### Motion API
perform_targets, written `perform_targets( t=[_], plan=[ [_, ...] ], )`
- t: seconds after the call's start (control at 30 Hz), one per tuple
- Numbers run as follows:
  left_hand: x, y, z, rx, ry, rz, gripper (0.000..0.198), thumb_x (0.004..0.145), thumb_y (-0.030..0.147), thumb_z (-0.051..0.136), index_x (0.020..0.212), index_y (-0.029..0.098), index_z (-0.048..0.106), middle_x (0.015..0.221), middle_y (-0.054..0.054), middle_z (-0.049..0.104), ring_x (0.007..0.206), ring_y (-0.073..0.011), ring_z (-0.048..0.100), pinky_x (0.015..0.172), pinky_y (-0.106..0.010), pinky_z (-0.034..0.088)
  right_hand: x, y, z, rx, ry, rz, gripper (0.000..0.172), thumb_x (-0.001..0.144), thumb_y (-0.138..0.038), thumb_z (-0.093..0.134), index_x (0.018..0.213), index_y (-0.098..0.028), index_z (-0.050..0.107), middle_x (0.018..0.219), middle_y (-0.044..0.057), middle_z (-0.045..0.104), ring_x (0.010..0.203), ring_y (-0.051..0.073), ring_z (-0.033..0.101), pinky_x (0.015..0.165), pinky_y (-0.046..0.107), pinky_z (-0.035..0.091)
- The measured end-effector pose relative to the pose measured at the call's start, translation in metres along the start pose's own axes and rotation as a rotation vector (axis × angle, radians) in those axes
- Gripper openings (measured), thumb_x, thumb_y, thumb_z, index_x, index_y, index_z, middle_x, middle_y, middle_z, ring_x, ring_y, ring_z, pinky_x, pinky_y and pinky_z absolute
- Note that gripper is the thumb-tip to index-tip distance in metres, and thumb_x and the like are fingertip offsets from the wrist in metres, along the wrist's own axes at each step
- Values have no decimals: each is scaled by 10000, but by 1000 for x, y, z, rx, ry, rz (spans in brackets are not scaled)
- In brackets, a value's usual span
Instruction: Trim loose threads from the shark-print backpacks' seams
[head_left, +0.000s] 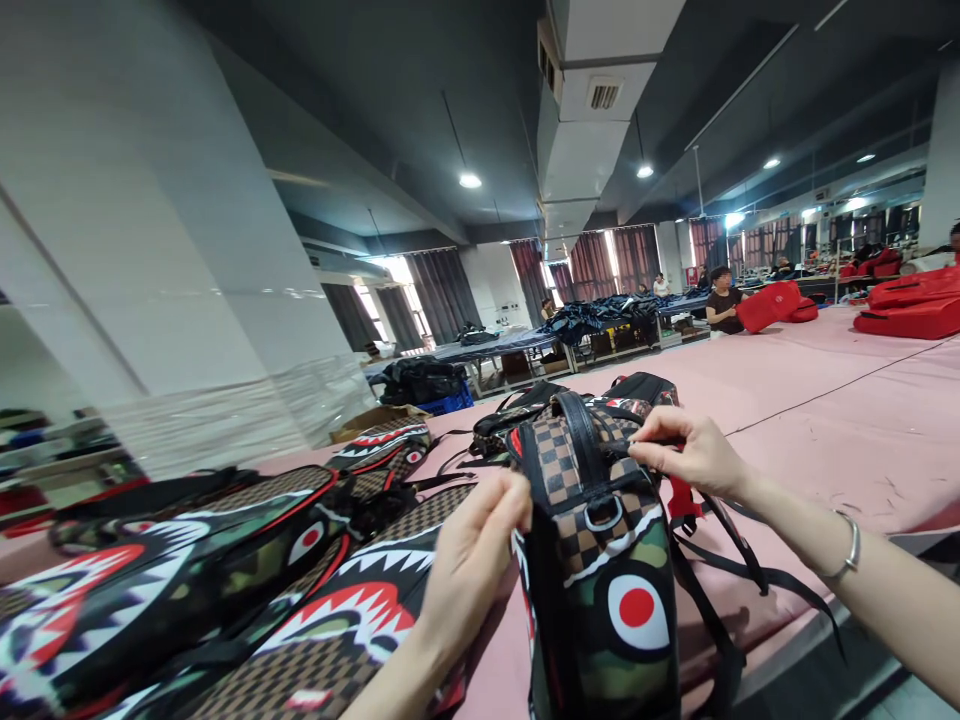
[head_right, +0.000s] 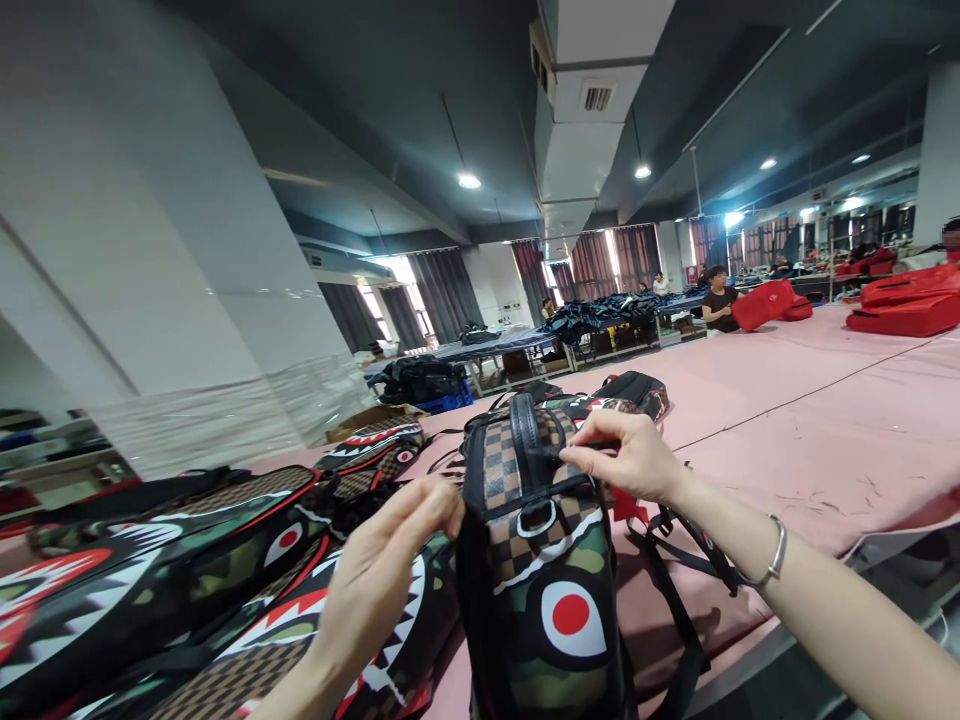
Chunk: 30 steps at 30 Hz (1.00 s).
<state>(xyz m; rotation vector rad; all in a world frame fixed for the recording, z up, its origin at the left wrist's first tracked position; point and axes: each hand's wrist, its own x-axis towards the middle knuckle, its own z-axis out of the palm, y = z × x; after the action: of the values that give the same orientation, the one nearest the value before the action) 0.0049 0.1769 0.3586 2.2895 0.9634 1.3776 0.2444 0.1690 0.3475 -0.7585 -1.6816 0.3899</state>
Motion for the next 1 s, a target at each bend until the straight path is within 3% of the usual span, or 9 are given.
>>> perform_targets(
  t=[0.1,0.17,0.23,0.3,0.4,0.53,0.63,0.8,1.0],
  plan=[
    [-11,-15,-6,-12,89,-5,307,825,489,447,806,203,558,988,-53,568,986,-219,519,832,-319,428,-10,14,-2,201,192,150,274,774,-413,609,716,-155,539,552,-59,429,475,61,368,453,193,268],
    [-19,-27,-1,-3,96,-54,490,755,532,535,1137,227,509,1351,-81,395,1258,-292,341,1014,-411,326,-17,26,0,296,247,217,349,769,-498,592,714,-166,499,506,-82,342,435,57,289,419,198,202],
    [-27,-39,10,-54,49,-143,744,705,533,598,1330,231,329,1439,-100,292,1324,-314,247,1071,-457,255,-26,37,4,357,284,276,399,787,-569,532,739,-177,476,498,-82,345,420,60,275,403,199,194],
    [-34,-46,23,-140,-33,-218,822,674,499,652,1354,214,288,1356,-121,424,1287,-316,329,1066,-460,278,-37,44,11,360,324,311,426,822,-603,451,787,-180,480,524,-72,376,428,66,295,402,195,224],
    [-42,-49,39,-209,-100,-319,683,662,470,678,1244,200,445,1116,-100,619,1122,-314,515,997,-455,378,-58,48,28,308,365,305,419,833,-590,448,899,-180,509,588,-49,427,501,86,389,459,195,335],
    [-46,-41,52,-253,-22,-378,496,687,492,643,1076,189,596,1069,-84,652,1037,-302,567,929,-416,443,-86,37,51,178,325,308,525,762,-485,621,1172,-183,493,872,50,617,777,182,580,659,269,495],
    [-50,-31,60,-359,76,-414,491,678,500,653,1056,189,618,1080,-71,654,1046,-286,567,941,-382,441,-95,22,63,109,271,239,564,798,-404,595,1291,-173,446,1090,97,616,961,240,589,764,313,519],
    [-62,-26,59,-606,297,-547,522,596,459,739,1035,196,637,993,-40,686,1036,-276,580,914,-339,468,-82,-9,65,-65,212,99,484,817,-233,520,1294,-176,465,854,48,687,634,155,636,590,229,527],
    [-89,-88,64,-909,462,-774,425,503,391,785,867,215,656,684,26,688,656,-206,643,616,-283,538,-54,-38,83,-549,-195,-41,644,767,-260,509,1329,12,352,856,153,687,711,274,661,626,364,532]
  ],
)
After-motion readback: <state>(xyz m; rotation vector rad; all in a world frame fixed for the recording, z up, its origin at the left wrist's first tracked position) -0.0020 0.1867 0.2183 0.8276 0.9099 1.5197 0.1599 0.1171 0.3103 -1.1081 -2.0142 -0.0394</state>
